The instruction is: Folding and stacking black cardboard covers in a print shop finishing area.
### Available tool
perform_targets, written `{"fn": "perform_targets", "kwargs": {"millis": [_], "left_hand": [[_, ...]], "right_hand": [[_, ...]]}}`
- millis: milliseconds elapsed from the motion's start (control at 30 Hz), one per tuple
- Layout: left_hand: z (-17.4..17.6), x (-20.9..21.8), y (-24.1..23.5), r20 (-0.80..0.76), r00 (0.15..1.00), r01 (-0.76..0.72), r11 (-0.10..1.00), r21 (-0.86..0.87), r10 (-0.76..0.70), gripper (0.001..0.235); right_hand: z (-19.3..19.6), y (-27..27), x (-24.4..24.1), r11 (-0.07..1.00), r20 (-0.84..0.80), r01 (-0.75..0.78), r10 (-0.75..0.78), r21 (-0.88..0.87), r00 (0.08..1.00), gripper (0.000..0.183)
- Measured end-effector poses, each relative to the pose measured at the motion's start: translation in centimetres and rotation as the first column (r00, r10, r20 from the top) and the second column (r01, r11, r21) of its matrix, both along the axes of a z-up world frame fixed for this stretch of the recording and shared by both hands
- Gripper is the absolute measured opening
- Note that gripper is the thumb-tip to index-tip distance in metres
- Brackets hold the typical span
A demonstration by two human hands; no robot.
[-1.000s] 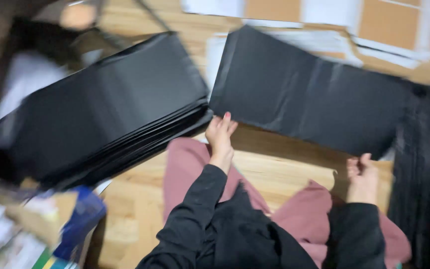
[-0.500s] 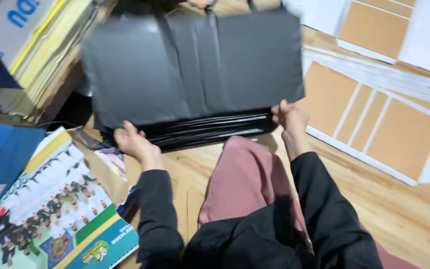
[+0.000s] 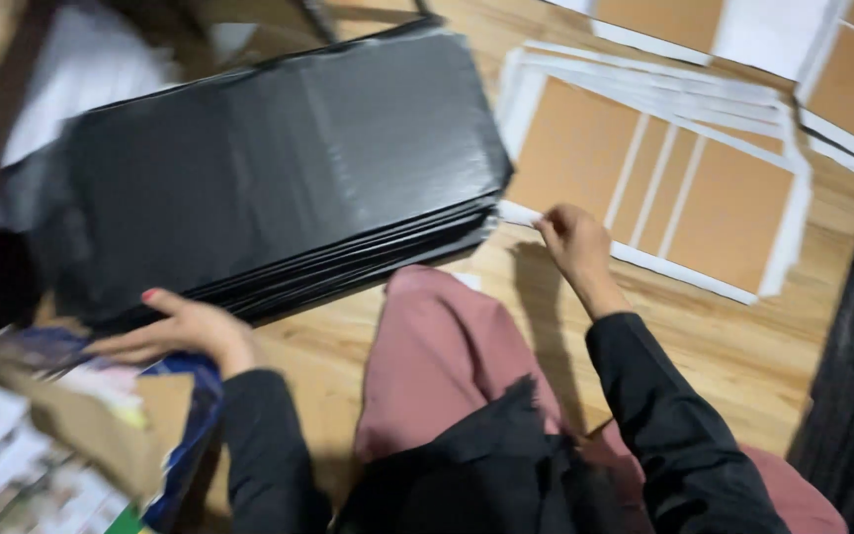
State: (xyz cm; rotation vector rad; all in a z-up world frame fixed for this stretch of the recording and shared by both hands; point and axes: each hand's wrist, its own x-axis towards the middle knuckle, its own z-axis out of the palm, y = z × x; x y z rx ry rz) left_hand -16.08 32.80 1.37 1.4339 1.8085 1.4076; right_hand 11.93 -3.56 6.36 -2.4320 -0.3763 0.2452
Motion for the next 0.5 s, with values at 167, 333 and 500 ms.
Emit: {"fn": "perform_targets", "kwargs": {"millis": [167,333,500], "left_hand": [[4.6,5.5,-7.3,-0.261,0.895,0.436,0.833,0.341,-0.362,0.072],[7.2,17.3,-22.1,-0.316,0.397,0.903,0.307,0.3,-0.862,0.065],[1.8,24.0,-29.1,-0.763,-0.433,0.901,-0.257,-0.35,-0.48,0.097]], "right_hand": [[-4.3,-14.6,1.2,0.683,0.491,-0.117,0.623,-0.721,0.608,0.017],[-2.9,-18.4,2.6,0.657,0.539,-0.074,0.673,-0.75,0.505,0.021],[-3.4,-19.2,3.8,0.657,0.55,-0.054,0.671,-0.752,0.496,0.034]]}}
